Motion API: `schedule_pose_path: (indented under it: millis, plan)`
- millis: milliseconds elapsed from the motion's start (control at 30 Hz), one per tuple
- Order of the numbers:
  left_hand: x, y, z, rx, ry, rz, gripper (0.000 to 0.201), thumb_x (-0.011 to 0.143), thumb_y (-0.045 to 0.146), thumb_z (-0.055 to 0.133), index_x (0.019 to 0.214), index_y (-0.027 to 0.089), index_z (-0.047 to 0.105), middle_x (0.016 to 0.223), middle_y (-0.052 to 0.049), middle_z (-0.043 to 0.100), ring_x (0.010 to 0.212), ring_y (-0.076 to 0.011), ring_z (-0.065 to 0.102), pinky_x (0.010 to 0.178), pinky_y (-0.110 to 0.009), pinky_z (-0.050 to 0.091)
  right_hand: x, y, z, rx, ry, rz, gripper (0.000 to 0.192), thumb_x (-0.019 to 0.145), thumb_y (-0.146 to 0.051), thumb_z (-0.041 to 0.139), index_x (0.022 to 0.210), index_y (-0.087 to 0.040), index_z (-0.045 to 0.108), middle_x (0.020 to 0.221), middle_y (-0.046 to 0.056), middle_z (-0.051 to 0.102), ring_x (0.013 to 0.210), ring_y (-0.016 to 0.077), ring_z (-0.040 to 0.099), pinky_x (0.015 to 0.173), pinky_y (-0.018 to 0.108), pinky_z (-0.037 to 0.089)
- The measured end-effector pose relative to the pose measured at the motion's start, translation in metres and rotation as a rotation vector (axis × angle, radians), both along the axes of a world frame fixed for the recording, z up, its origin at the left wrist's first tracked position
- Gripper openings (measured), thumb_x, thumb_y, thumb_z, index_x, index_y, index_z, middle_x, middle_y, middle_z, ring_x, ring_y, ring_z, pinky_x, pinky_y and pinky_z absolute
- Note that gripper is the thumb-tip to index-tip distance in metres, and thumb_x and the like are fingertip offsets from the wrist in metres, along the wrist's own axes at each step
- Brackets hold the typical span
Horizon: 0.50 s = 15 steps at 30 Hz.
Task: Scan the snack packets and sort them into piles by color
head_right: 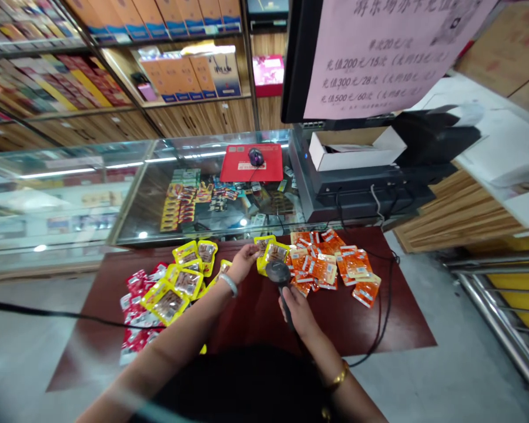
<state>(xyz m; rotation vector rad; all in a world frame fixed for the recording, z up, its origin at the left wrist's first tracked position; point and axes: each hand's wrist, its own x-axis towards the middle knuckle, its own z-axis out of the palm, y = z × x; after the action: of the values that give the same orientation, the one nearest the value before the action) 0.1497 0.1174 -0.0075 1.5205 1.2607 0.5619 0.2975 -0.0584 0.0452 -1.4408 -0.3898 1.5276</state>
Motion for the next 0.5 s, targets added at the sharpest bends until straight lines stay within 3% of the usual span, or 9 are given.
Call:
schedule_pose_path:
  millis: [100, 167, 267, 367, 500]
  plan:
    - [-0.028, -0.004, 0.021, 0.224, 0.486, -0.129, 0.033, 0.080, 0.028, 0.065, 0.112, 0.019, 0.059, 0.112, -0.010, 0.064, 0.110, -0.0240, 0.056, 0.099, -0.037, 0.040, -0.001, 0.002, -0.001, 0.004, 0.001, 0.014, 0.050, 0.073, -0.068, 0.063, 0.071, -0.022, 0.043, 0.051, -0.009, 0.044, 0.037, 0.0056, 0.035, 0.034, 0.017, 0.027]
    - [-0.056, -0.015, 0.029, 0.294, 0.786, -0.170, 0.037, 0.082, 0.027, 0.062, 0.117, 0.016, 0.056, 0.118, -0.015, 0.060, 0.116, -0.0274, 0.051, 0.100, -0.039, 0.038, -0.003, 0.002, -0.001, 0.009, 0.004, 0.027, 0.050, 0.073, -0.067, 0.063, 0.070, -0.022, 0.043, 0.051, -0.009, 0.044, 0.037, 0.0055, 0.034, 0.034, 0.017, 0.028]
    - [-0.090, -0.034, 0.028, 0.167, 1.078, -0.197, 0.033, 0.086, 0.024, 0.053, 0.116, 0.012, 0.052, 0.117, -0.018, 0.057, 0.106, -0.0262, 0.057, 0.089, -0.037, 0.045, -0.007, 0.000, -0.003, 0.003, 0.017, 0.049, 0.048, 0.074, -0.066, 0.063, 0.072, -0.022, 0.043, 0.050, -0.010, 0.043, 0.037, 0.0053, 0.034, 0.034, 0.017, 0.027]
    - [-0.106, -0.044, 0.019, 0.001, 1.146, -0.236, 0.034, 0.083, 0.024, 0.057, 0.114, 0.012, 0.051, 0.114, -0.017, 0.059, 0.099, -0.0235, 0.063, 0.082, -0.032, 0.047, -0.013, -0.005, -0.004, -0.005, 0.001, 0.077, 0.047, 0.075, -0.066, 0.061, 0.075, -0.022, 0.045, 0.050, -0.010, 0.044, 0.037, 0.0054, 0.034, 0.034, 0.017, 0.027]
    - [-0.110, -0.040, 0.010, -0.091, 1.051, -0.221, 0.039, 0.075, 0.030, 0.068, 0.108, 0.012, 0.056, 0.110, -0.016, 0.065, 0.100, -0.0254, 0.065, 0.081, -0.029, 0.046, -0.020, -0.012, -0.006, 0.008, -0.054, 0.132, 0.048, 0.076, -0.067, 0.060, 0.073, -0.021, 0.045, 0.051, -0.009, 0.046, 0.037, 0.0053, 0.036, 0.034, 0.016, 0.028]
